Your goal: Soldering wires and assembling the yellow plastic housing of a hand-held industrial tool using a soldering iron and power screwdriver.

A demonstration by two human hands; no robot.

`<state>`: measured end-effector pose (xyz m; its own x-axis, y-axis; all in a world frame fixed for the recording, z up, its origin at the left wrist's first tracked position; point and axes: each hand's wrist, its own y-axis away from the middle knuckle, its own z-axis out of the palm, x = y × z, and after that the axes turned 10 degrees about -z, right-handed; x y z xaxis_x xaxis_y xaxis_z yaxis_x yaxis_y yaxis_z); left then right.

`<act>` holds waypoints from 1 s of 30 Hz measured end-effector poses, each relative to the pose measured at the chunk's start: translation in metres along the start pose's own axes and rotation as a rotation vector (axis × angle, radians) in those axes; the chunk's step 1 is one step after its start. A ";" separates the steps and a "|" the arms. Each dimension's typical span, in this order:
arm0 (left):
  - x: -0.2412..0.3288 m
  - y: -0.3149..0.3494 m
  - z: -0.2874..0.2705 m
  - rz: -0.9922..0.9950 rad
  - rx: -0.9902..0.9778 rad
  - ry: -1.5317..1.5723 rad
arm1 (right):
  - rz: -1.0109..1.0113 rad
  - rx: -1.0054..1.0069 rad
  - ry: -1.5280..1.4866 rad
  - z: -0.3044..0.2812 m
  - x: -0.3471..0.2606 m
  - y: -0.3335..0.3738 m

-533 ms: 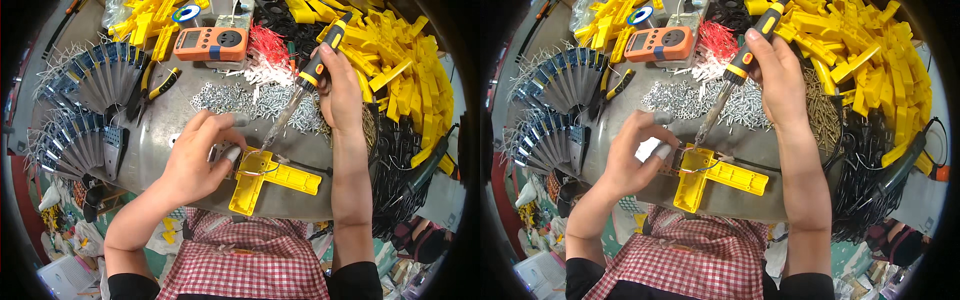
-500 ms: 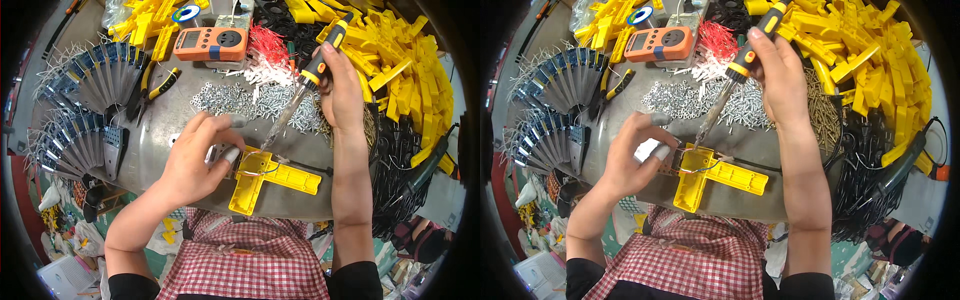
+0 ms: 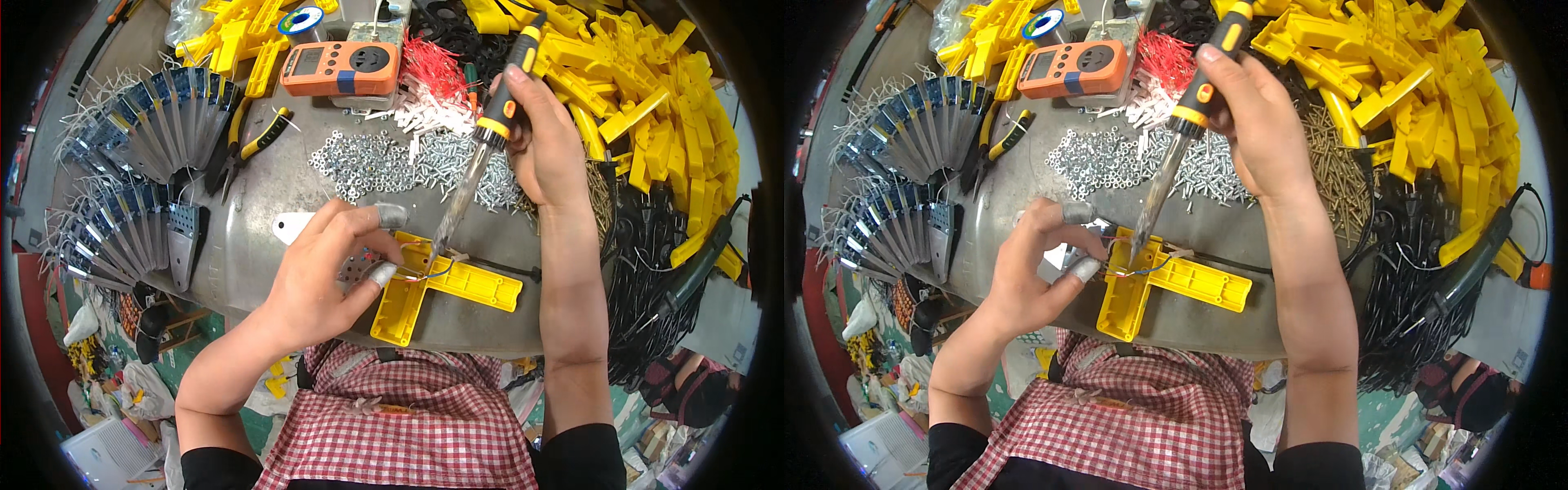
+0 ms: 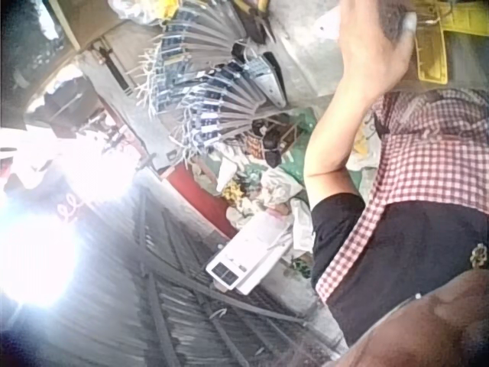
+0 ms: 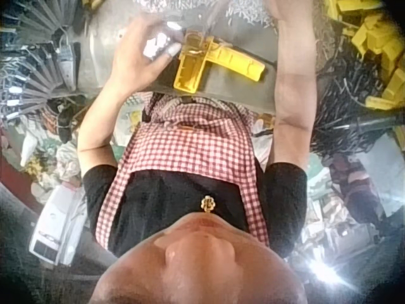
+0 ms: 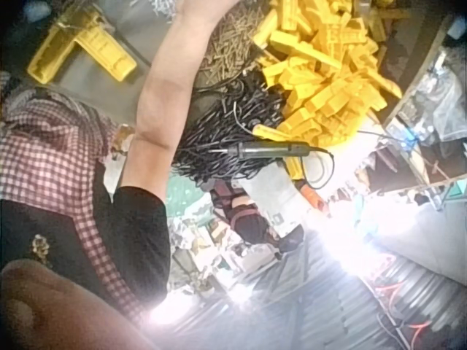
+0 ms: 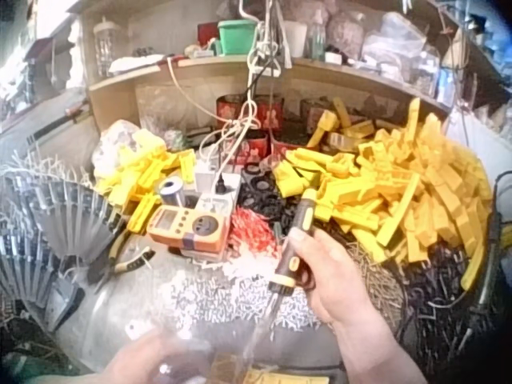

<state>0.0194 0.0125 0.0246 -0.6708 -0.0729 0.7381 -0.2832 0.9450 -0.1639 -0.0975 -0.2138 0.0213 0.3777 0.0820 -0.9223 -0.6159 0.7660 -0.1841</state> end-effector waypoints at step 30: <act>0.002 -0.001 0.004 0.043 -0.003 -0.045 | 0.054 -0.160 0.121 0.011 0.007 0.005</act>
<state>0.0153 0.0097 0.0237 -0.7125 -0.0467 0.7001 -0.2515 0.9485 -0.1926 -0.0903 -0.2021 0.0179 0.2614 0.0351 -0.9646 -0.7382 0.6511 -0.1764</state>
